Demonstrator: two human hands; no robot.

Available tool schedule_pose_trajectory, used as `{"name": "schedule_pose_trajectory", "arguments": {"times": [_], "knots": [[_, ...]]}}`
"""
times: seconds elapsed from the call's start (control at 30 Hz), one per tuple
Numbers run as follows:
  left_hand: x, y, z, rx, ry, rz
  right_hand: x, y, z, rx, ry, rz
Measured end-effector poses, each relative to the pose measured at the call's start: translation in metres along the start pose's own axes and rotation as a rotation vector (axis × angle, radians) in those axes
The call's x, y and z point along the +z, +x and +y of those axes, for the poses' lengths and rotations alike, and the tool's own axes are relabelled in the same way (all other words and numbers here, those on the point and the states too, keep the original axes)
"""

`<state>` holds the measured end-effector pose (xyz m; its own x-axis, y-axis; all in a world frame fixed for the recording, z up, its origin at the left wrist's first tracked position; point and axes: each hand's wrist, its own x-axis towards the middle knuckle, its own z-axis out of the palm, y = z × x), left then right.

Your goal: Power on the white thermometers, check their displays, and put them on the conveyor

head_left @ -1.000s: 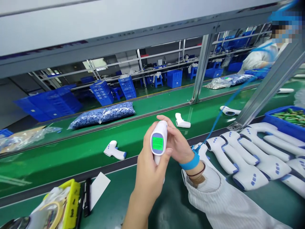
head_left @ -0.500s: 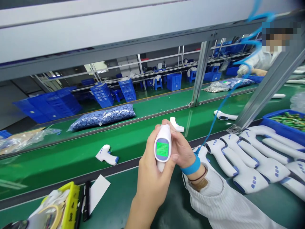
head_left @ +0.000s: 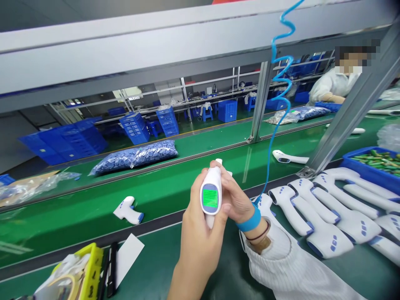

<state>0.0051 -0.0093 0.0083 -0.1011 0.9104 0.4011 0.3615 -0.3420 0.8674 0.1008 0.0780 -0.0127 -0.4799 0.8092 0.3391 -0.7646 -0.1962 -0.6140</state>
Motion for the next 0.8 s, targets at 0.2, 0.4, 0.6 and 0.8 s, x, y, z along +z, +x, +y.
{"name": "schedule_pose_trajectory", "arguments": {"times": [0.2,0.4,0.6,0.8], "knots": [[0.0,0.0,-0.001,-0.053,-0.007,0.005,0.0,0.0,0.0,0.019,-0.011,-0.022],[0.0,0.001,0.001,-0.093,-0.029,0.031,-0.003,-0.001,0.002,0.03,-0.029,-0.056],[0.005,0.0,-0.005,-0.006,0.162,0.234,-0.002,0.003,0.008,-0.023,-0.07,0.002],[-0.003,0.013,-0.02,-0.064,-0.155,0.385,0.012,-0.003,0.018,-0.24,-0.467,-0.024]]}}
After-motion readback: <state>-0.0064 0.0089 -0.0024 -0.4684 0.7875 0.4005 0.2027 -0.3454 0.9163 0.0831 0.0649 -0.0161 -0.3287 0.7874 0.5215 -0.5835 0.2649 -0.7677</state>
